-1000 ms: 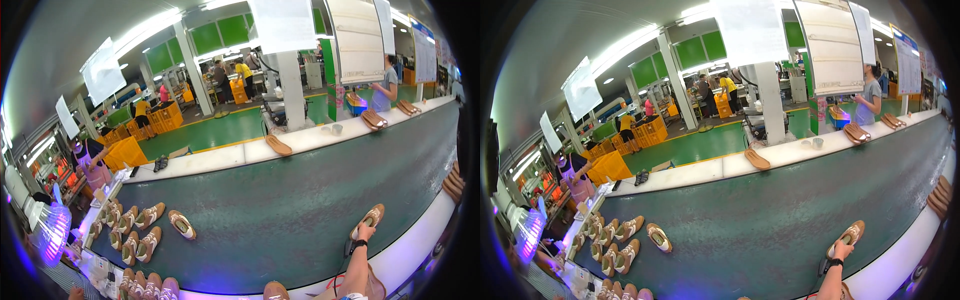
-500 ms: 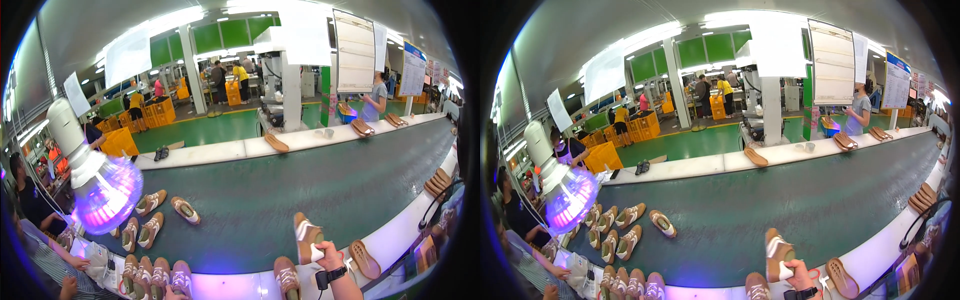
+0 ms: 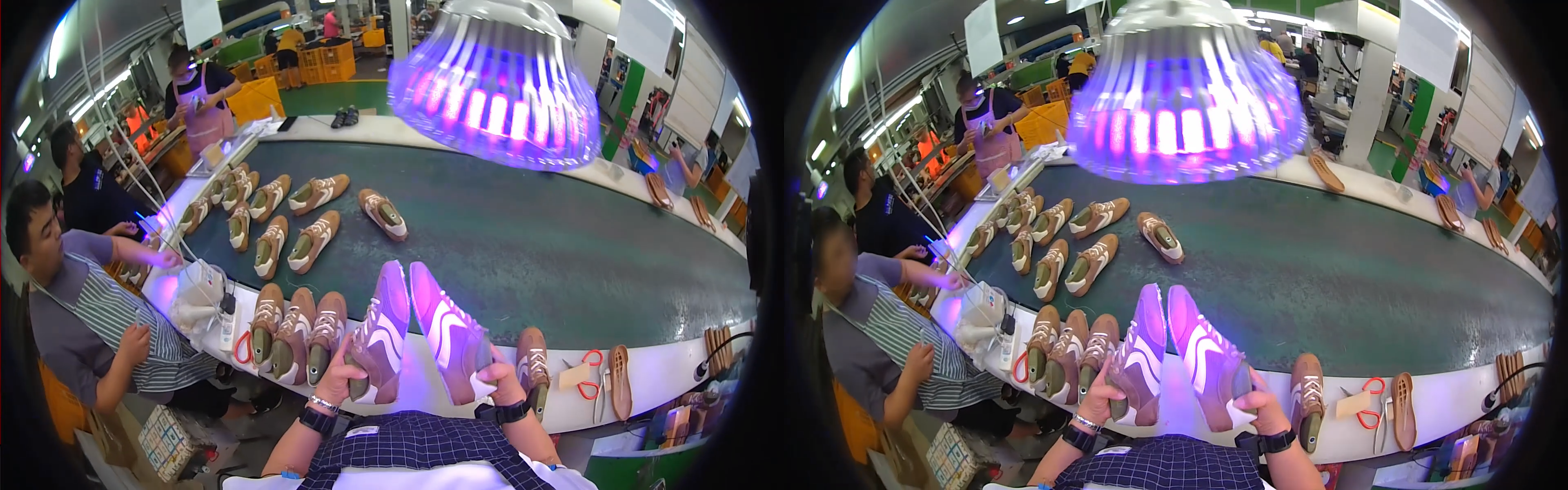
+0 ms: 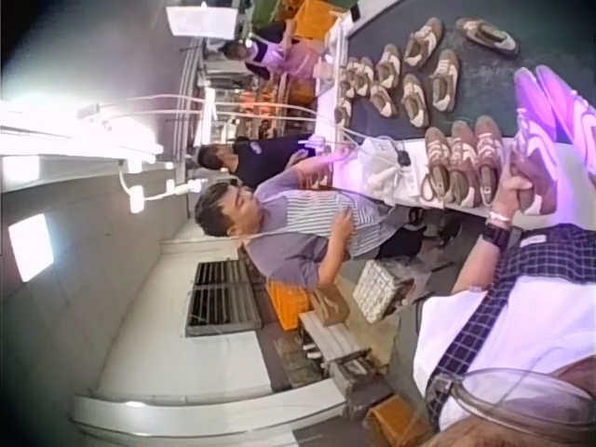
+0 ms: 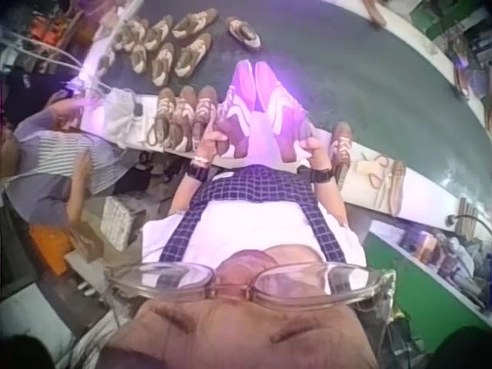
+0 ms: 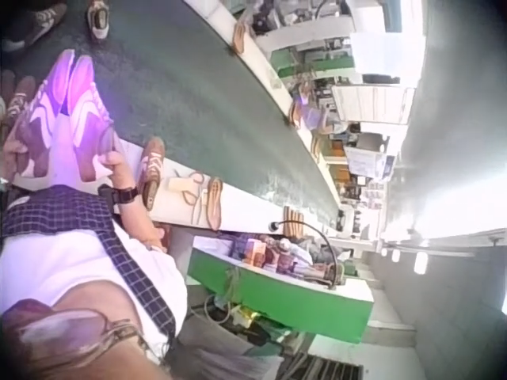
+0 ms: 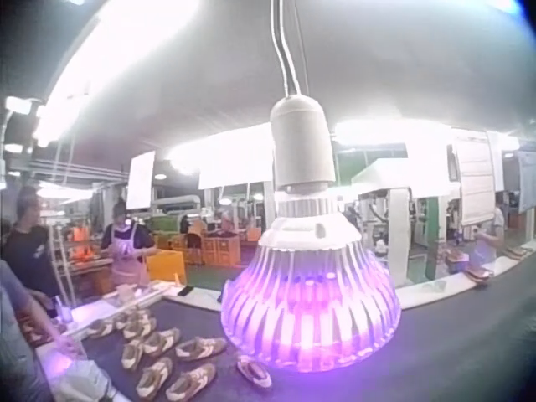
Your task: Inspecting manufactured shoes on a conveyor belt and using a pen to mark specific areas.
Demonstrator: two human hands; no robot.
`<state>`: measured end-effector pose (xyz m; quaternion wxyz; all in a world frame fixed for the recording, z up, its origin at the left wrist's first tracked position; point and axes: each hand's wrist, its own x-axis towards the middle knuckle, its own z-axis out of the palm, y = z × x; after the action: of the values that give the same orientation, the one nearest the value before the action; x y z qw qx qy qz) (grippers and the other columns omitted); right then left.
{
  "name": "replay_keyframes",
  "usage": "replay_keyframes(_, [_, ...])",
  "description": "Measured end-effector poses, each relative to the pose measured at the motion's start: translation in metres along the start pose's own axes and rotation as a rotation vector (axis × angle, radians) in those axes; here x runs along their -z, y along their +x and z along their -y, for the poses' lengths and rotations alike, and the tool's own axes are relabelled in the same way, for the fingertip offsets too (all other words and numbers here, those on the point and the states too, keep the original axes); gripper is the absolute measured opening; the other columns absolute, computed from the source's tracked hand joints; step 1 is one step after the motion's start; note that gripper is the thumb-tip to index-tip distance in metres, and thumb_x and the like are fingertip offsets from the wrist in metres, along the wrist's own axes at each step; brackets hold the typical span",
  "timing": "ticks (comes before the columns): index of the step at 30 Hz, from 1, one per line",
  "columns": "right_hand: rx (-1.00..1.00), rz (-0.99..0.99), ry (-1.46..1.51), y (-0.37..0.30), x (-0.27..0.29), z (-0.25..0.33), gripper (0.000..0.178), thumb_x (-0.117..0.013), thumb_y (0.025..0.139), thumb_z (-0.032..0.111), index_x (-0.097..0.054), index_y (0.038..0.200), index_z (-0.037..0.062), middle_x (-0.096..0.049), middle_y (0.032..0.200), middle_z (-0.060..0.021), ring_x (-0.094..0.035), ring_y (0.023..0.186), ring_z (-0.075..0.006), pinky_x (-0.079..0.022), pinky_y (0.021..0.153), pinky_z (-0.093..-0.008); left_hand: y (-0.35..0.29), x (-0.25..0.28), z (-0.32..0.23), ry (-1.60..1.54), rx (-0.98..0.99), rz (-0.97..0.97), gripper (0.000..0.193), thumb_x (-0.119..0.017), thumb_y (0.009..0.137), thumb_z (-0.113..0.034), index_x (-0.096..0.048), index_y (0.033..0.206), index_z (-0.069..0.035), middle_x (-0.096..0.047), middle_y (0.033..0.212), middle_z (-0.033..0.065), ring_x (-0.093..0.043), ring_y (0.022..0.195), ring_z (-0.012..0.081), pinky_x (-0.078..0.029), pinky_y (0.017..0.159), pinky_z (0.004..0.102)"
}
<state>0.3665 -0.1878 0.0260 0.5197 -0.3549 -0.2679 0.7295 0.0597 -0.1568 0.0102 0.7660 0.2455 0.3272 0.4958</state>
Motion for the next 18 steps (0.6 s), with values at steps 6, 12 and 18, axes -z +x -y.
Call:
replay_keyframes(6, [0.068, -0.01, -0.171, -0.008, -0.031, -0.012, 0.092, -0.057, 0.044, 0.018, -0.04, 0.132, -0.0009, -0.053, 0.121, -0.0111, -0.051, 0.111, -0.0245, -0.036, 0.099, -0.0312, -0.022, 0.016, -0.007, 0.128, -0.051, -0.007, 0.098, -0.057, 0.054, 0.006, -0.02, 0.144, -0.003, -0.04, 0.135, 0.0108, -0.044, 0.121, 0.024, -0.036, 0.1, 0.0317])
replay_keyframes(12, [0.059, 0.029, -0.13, -0.01, -0.032, -0.015, 0.098, -0.059, 0.042, 0.017, -0.035, 0.136, 0.0003, -0.05, 0.124, -0.0118, -0.049, 0.115, -0.0249, -0.034, 0.101, -0.0315, -0.035, 0.016, -0.012, 0.086, 0.027, -0.024, 0.099, -0.056, 0.056, 0.007, -0.016, 0.146, -0.004, -0.041, 0.135, 0.0114, -0.046, 0.119, 0.0244, -0.037, 0.099, 0.0323])
replay_keyframes(18, [0.081, 0.068, -0.183, -0.01, 0.008, -0.028, 0.1, -0.062, 0.04, 0.015, -0.034, 0.135, -0.0005, -0.047, 0.127, -0.0093, -0.044, 0.117, -0.0235, -0.03, 0.102, -0.0314, -0.033, 0.007, -0.01, 0.079, 0.067, 0.0, 0.098, -0.055, 0.056, 0.007, -0.018, 0.145, -0.006, -0.045, 0.131, 0.0114, -0.048, 0.116, 0.0245, -0.039, 0.096, 0.0317])
